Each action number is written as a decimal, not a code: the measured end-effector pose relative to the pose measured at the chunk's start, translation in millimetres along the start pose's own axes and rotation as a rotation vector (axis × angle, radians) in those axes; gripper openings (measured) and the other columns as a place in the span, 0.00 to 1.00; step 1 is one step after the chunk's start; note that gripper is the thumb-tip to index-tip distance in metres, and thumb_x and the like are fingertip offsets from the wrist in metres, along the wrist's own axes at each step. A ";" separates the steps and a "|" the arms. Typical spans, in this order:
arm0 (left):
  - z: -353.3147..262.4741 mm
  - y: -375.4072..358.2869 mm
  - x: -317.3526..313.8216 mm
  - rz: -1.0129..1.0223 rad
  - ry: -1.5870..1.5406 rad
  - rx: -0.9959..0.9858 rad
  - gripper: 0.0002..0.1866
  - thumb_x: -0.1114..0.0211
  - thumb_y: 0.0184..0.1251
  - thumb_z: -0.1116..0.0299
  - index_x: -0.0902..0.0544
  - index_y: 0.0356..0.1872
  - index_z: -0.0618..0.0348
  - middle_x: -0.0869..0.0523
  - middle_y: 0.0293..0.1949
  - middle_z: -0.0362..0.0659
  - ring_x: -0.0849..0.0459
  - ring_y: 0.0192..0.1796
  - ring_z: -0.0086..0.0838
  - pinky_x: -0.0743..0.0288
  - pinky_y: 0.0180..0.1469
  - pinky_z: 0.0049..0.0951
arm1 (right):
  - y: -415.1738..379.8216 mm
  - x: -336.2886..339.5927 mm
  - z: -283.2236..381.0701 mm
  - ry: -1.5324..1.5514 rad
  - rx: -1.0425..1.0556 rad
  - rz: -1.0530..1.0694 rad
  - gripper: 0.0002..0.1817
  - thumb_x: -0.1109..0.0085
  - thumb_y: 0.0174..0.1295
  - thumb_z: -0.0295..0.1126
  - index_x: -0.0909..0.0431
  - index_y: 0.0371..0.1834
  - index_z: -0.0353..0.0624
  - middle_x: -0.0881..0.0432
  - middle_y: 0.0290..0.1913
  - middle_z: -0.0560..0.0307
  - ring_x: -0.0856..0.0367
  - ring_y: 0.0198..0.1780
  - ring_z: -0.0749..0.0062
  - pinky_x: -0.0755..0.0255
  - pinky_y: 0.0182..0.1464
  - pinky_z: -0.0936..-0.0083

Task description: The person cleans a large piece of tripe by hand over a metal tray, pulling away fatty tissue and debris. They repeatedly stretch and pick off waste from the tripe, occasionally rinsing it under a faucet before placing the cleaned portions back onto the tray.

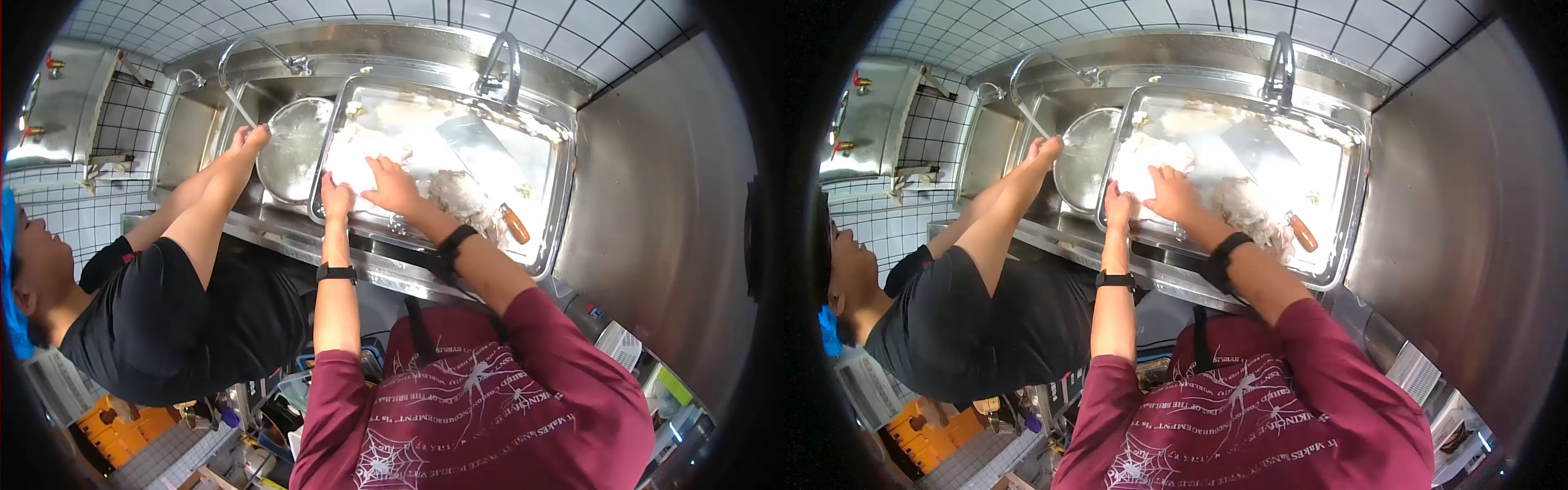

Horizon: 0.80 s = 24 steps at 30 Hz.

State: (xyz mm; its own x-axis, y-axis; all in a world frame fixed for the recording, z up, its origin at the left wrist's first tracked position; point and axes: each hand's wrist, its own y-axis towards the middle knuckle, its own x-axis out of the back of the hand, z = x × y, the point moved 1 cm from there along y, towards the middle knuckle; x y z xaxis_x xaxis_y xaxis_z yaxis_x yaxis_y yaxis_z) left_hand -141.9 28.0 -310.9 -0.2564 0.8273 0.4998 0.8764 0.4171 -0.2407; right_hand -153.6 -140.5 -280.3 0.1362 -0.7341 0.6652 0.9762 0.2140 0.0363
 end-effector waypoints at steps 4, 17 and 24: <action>6.3 10.0 3.0 0.187 -0.368 0.325 0.19 0.40 0.61 0.70 0.26 0.54 0.65 0.18 0.37 0.42 0.20 0.37 0.25 0.25 0.34 0.25 | 24.4 -35.3 -14.0 -0.069 -0.102 -0.041 0.32 0.36 0.53 0.40 0.30 0.62 0.43 0.21 0.49 0.47 0.23 0.52 0.50 0.29 0.55 0.59; 23.0 6.2 19.4 0.329 -0.862 0.387 0.11 0.38 0.65 0.68 0.22 0.44 0.63 0.16 0.42 0.46 0.16 0.43 0.32 0.21 0.42 0.32 | -36.1 104.4 -70.6 0.489 -0.467 0.001 0.13 0.46 0.56 0.28 0.22 0.43 0.34 0.19 0.30 0.56 0.23 0.29 0.74 0.28 0.33 0.76; -15.7 -15.8 42.8 0.280 -0.861 0.364 0.14 0.40 0.67 0.70 0.25 0.52 0.63 0.17 0.45 0.46 0.17 0.47 0.34 0.21 0.46 0.35 | -50.3 124.6 -91.6 0.423 -0.544 -0.166 0.06 0.38 0.58 0.30 0.22 0.36 0.41 0.19 0.33 0.62 0.22 0.33 0.81 0.28 0.36 0.83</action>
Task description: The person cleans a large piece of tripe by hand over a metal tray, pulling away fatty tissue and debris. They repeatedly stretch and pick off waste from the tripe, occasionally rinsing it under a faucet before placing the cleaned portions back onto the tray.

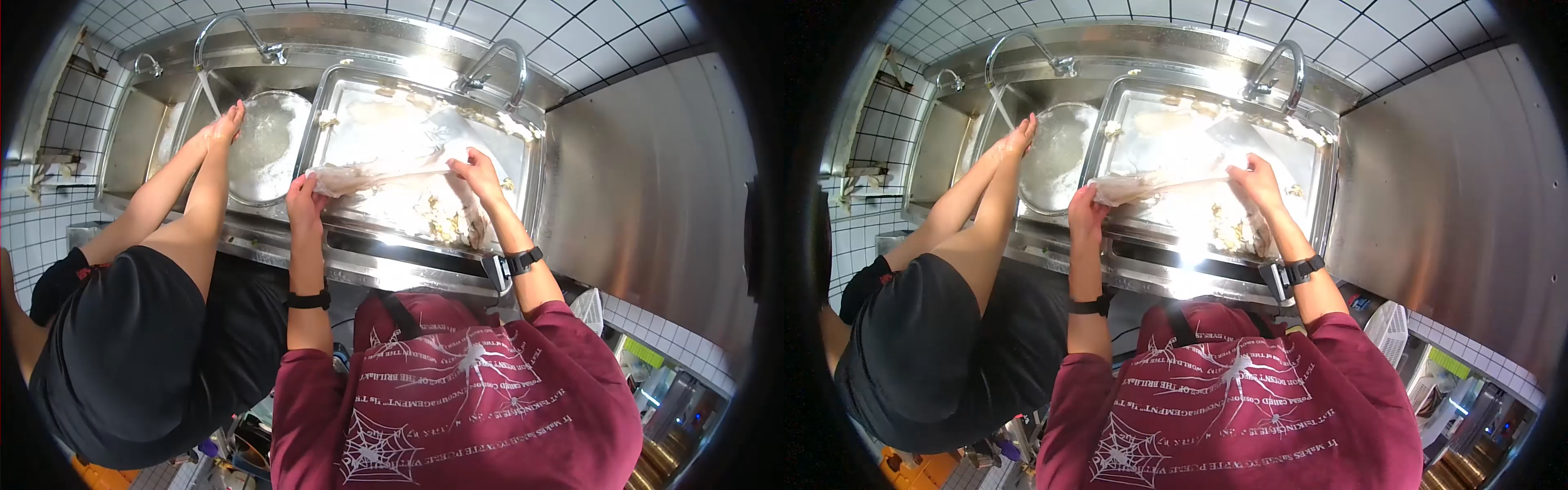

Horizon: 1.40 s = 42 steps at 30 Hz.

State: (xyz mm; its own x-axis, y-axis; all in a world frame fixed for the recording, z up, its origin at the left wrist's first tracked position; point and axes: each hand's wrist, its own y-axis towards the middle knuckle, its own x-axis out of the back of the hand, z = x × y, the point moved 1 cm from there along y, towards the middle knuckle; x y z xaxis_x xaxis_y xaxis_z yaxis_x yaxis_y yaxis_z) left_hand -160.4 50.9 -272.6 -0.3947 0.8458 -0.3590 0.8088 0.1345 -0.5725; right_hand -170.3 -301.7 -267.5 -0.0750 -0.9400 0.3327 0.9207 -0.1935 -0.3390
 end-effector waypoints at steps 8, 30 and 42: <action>12.5 -45.9 -0.2 0.193 0.833 -0.097 0.26 0.35 0.52 0.78 0.24 0.57 0.61 0.18 0.47 0.42 0.20 0.49 0.26 0.27 0.50 0.25 | -35.2 2.9 12.6 -0.383 0.015 -0.100 0.20 0.33 0.51 0.38 0.24 0.44 0.38 0.17 0.29 0.46 0.15 0.33 0.63 0.25 0.38 0.68; 24.4 -82.9 6.7 0.039 1.594 -0.430 0.16 0.43 0.59 0.66 0.21 0.48 0.56 0.14 0.34 0.54 0.16 0.39 0.50 0.26 0.39 0.51 | -47.4 -68.0 16.8 -1.025 0.554 0.166 0.10 0.43 0.52 0.26 0.22 0.38 0.42 0.20 0.38 0.50 0.23 0.44 0.50 0.28 0.47 0.58; 33.0 -27.4 0.6 0.154 1.933 -0.873 0.10 0.35 0.54 0.58 0.15 0.27 0.53 0.15 0.29 0.43 0.18 0.39 0.40 0.27 0.37 0.43 | -139.7 14.4 20.0 -0.625 0.489 0.312 0.08 0.41 0.55 0.25 0.24 0.38 0.45 0.23 0.39 0.54 0.21 0.41 0.53 0.28 0.39 0.62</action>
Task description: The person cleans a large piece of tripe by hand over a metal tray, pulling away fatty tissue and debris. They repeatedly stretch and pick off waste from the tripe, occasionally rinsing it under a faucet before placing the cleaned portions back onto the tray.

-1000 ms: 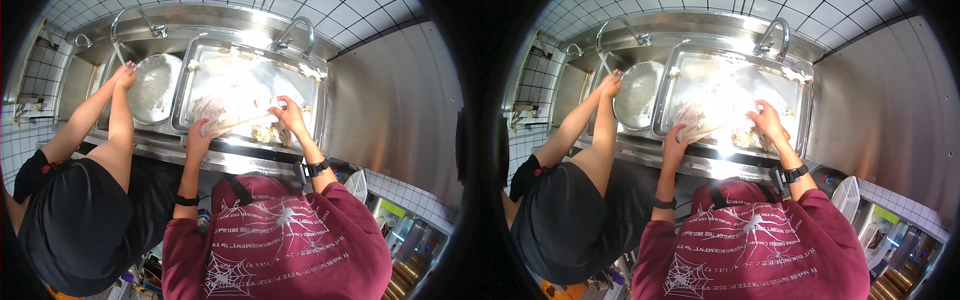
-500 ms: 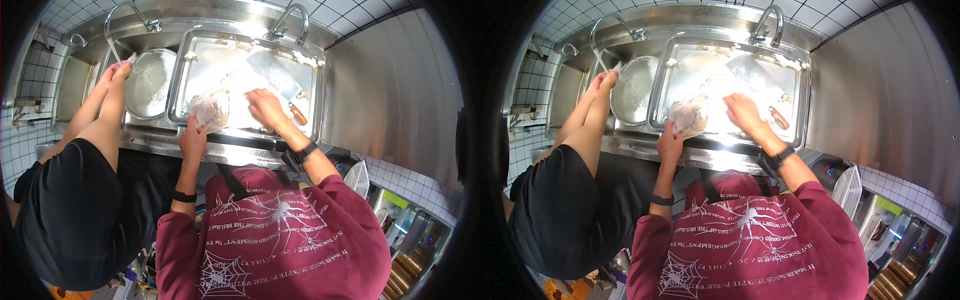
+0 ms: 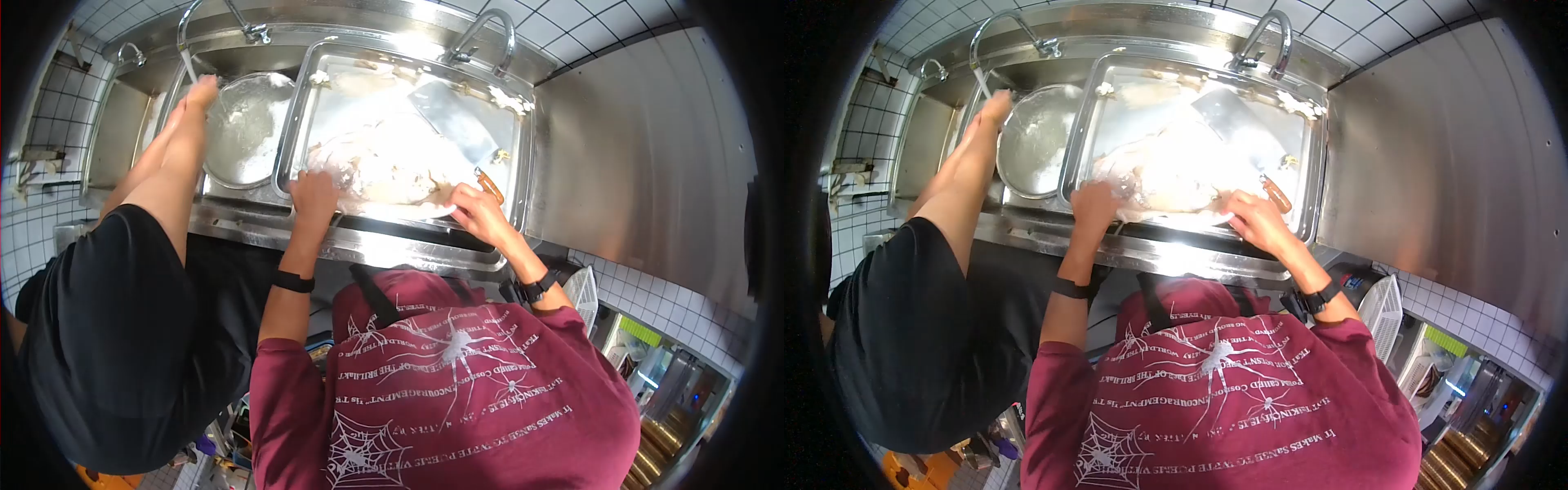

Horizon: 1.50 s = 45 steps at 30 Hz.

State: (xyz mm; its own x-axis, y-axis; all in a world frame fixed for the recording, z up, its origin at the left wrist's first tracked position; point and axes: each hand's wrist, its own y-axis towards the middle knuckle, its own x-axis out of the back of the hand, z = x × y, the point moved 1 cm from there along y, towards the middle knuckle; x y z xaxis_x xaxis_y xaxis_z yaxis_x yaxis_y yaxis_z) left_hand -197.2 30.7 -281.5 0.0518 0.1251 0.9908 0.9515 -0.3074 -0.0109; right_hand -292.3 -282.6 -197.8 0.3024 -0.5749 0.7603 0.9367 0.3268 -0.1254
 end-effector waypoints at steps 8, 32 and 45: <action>9.8 23.7 -14.0 0.252 -0.028 0.067 0.09 0.42 0.58 0.65 0.16 0.30 0.55 0.13 0.31 0.50 0.13 0.38 0.44 0.23 0.39 0.46 | -45.8 -11.9 -1.8 -0.005 -0.059 -0.016 0.09 0.41 0.55 0.25 0.26 0.39 0.46 0.24 0.38 0.55 0.21 0.38 0.53 0.27 0.36 0.62; -24.2 -51.2 16.3 0.308 -2.336 0.932 0.23 0.47 0.73 0.57 0.29 0.61 0.62 0.21 0.58 0.48 0.21 0.58 0.35 0.24 0.58 0.35 | -22.2 3.2 -22.5 2.055 -0.048 -0.657 0.11 0.45 0.63 0.23 0.27 0.48 0.42 0.23 0.51 0.51 0.25 0.58 0.62 0.31 0.63 0.61; -43.9 -115.0 7.3 0.129 -2.350 1.136 0.22 0.48 0.74 0.60 0.31 0.63 0.62 0.23 0.60 0.47 0.22 0.60 0.38 0.25 0.59 0.42 | -33.1 6.8 -69.4 2.045 -0.359 -0.669 0.09 0.48 0.63 0.34 0.26 0.40 0.41 0.19 0.40 0.56 0.20 0.47 0.64 0.26 0.53 0.64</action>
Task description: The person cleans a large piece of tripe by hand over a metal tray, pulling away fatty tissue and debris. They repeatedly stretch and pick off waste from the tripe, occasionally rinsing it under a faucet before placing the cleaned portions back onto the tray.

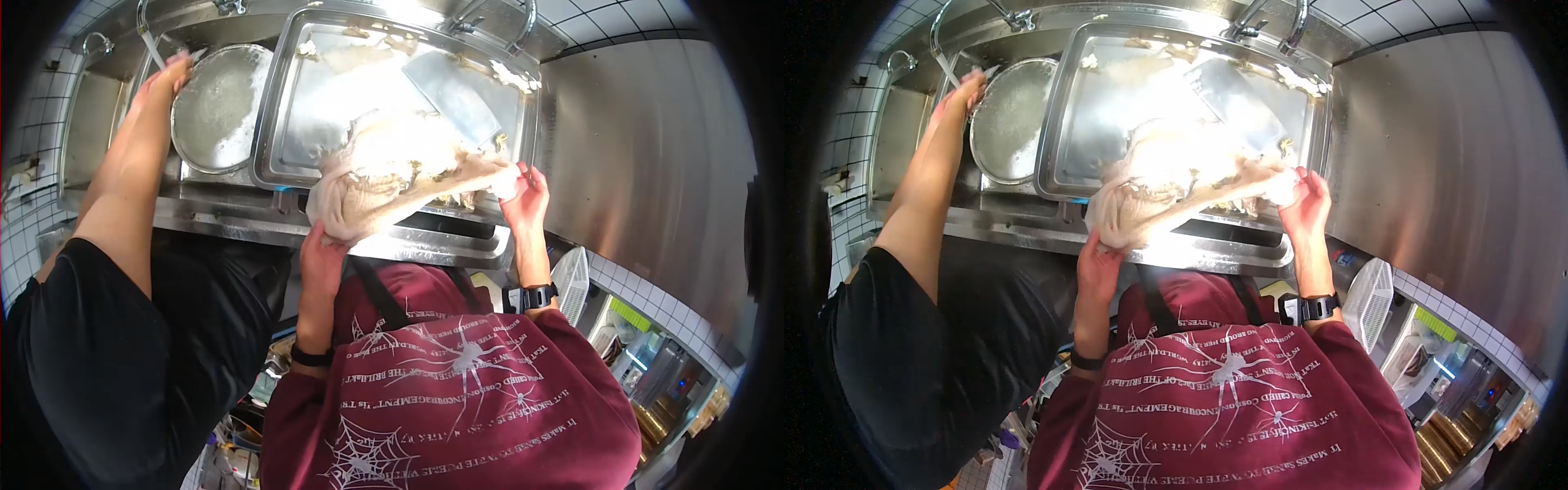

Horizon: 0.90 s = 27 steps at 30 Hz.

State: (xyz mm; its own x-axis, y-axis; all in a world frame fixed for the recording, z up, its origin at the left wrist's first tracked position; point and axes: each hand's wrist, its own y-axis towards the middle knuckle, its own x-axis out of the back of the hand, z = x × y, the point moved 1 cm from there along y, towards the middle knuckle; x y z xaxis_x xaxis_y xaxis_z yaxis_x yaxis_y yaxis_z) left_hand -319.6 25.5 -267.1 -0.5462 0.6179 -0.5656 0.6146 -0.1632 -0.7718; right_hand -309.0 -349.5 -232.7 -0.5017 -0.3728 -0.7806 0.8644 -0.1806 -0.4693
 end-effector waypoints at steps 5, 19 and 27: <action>14.3 -7.7 13.7 -0.026 0.062 0.010 0.22 0.48 0.75 0.62 0.30 0.62 0.65 0.25 0.61 0.49 0.24 0.61 0.38 0.26 0.60 0.41 | -13.7 43.6 -5.5 -0.365 -0.059 -0.094 0.10 0.43 0.65 0.30 0.27 0.47 0.42 0.21 0.44 0.61 0.21 0.45 0.73 0.26 0.48 0.76; -4.1 -39.3 5.6 0.095 0.082 -0.016 0.29 0.49 0.69 0.56 0.37 0.66 0.63 0.29 0.65 0.50 0.29 0.66 0.43 0.36 0.66 0.49 | -46.6 -3.5 -16.0 -1.399 -0.372 -0.376 0.23 0.44 0.67 0.43 0.24 0.57 0.35 0.20 0.50 0.58 0.25 0.52 0.79 0.33 0.57 0.79; -29.4 -48.6 -20.6 0.277 0.158 -0.114 0.25 0.50 0.75 0.57 0.32 0.64 0.64 0.27 0.64 0.51 0.26 0.64 0.39 0.29 0.62 0.44 | -54.7 -3.8 21.5 -1.164 -0.848 0.183 0.21 0.33 0.59 0.34 0.21 0.53 0.37 0.18 0.44 0.64 0.23 0.46 0.82 0.30 0.49 0.82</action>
State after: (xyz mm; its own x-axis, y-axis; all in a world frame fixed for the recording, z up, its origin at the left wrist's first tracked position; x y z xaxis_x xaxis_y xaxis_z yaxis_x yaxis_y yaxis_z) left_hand -321.4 43.4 -209.3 -0.2599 0.6751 -0.6904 0.7918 -0.2603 -0.5526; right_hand -353.6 -357.7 -195.2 0.2792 -0.9190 -0.2784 0.4255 0.3783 -0.8221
